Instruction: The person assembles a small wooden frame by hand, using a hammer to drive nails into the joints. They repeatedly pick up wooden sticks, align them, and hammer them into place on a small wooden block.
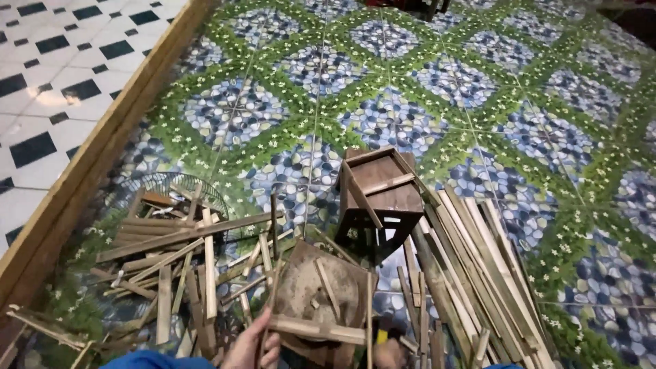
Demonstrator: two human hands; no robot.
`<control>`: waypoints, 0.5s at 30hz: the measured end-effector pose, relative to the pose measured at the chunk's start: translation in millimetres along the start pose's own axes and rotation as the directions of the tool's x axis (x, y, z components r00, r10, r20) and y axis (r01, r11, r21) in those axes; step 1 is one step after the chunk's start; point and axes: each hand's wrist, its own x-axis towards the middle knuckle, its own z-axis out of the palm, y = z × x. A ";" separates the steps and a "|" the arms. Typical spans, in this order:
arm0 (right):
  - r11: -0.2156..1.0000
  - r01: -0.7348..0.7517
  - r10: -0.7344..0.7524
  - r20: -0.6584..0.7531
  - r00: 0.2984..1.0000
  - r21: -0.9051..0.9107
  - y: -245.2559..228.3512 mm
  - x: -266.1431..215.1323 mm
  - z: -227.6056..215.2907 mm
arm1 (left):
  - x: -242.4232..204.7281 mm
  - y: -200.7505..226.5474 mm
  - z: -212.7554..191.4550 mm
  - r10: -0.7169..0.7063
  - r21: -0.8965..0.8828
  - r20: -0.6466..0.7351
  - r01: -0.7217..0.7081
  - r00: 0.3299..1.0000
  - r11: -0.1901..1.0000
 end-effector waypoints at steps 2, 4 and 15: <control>0.998 -0.003 0.003 -0.002 1.000 -0.058 -13.8 -13.7 -38.0 | 35.2 -13.0 -21.3 -0.179 0.011 0.090 0.179 0.980 0.984; 0.517 0.219 -0.282 -0.078 0.956 0.827 -50.7 -49.6 -104.3 | 68.7 -29.4 -37.3 -0.199 0.119 0.296 0.170 0.934 0.978; 0.233 -0.272 -0.797 0.344 0.496 0.933 -144.6 -301.5 -287.8 | 63.1 -70.8 17.0 0.070 0.037 -0.245 -0.063 0.967 0.997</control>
